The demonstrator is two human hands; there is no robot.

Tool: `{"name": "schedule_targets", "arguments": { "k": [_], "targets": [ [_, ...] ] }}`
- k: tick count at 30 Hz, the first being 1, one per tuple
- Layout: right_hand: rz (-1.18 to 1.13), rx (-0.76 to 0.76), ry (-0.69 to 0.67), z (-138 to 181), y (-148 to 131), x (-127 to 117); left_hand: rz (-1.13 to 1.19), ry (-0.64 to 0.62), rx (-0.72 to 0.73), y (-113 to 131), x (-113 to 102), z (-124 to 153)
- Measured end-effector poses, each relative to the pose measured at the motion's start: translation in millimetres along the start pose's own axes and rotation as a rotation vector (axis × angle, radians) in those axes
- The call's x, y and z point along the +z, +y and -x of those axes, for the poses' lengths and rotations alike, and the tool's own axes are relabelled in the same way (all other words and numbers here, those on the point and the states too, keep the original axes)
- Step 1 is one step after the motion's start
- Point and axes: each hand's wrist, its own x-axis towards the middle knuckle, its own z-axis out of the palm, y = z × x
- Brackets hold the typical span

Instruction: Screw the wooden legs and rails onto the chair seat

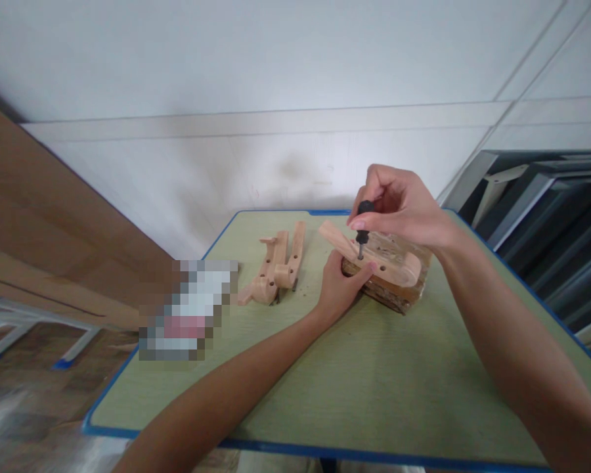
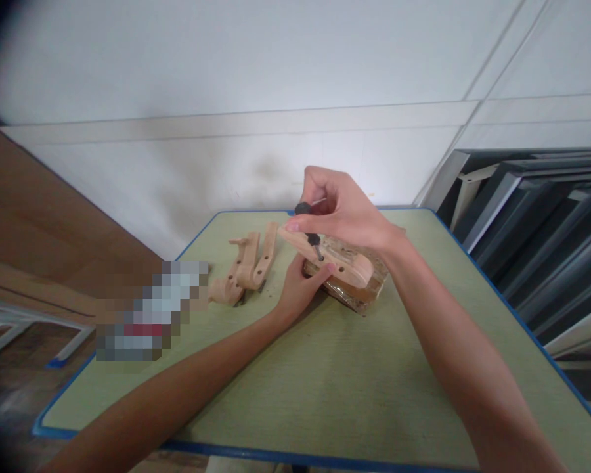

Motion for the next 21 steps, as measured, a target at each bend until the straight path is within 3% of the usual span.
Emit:
{"name": "schedule_targets", "arguments": {
  "k": [4,14,21],
  "targets": [
    [0.129,-0.069,0.022,-2.7,2.0,-4.7,0.006,0.003,0.011,1.4,-0.2,0.3],
    [0.181,-0.015,-0.237,2.3,-2.8,-17.6,-0.003,-0.006,-0.007,0.2,-0.4,-0.3],
    [0.172,-0.01,-0.286,3.5,-6.0,-18.6,0.001,-0.003,-0.01,-1.0,0.3,-0.6]
  ]
}}
